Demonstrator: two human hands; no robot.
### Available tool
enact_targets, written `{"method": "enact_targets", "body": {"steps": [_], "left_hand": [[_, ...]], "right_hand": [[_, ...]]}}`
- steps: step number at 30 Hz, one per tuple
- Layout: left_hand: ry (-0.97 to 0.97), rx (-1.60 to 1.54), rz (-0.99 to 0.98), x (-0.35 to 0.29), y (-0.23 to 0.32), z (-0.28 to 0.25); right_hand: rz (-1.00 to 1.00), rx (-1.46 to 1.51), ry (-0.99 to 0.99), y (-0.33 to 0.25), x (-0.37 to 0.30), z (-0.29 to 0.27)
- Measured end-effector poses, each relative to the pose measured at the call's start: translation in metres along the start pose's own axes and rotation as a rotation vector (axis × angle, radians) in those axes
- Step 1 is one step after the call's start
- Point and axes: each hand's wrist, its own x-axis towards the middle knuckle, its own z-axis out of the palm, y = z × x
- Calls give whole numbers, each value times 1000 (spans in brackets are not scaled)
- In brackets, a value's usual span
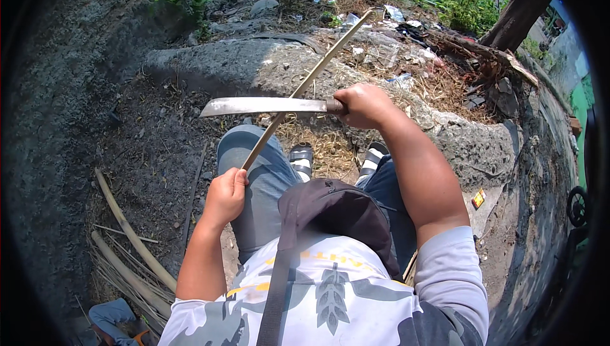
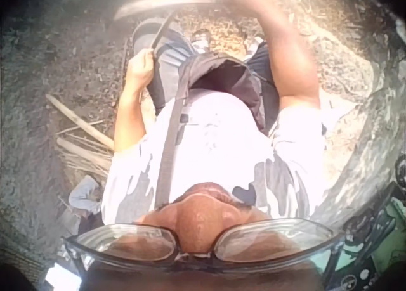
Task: The person shaves a thin strip of bamboo with a machete.
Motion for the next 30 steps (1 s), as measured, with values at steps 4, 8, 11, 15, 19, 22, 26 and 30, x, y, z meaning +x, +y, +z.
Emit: {"method": "enact_targets", "body": {"steps": [4,8,11,15,19,22,26,30], "left_hand": [[3,-38,33,-3,-3,-2],[-35,-5,50,3,2,-2],[-80,13,26,4,6,-5],[-68,9,-15,1,2,-4],[-35,-9,-19,0,0,-2],[-48,-25,-14,2,0,-2],[-67,-9,-39,2,4,-5],[-37,-9,-11,-3,1,-3]], "right_hand": [[62,-112,171,41,-1,-14],[479,306,273,136,1,19],[586,575,216,146,2,28],[470,527,229,116,-1,8],[290,335,78,71,-1,-6],[153,149,-23,43,-1,-4],[31,1,-71,16,-9,-20],[123,107,3,47,-7,-13]]}}
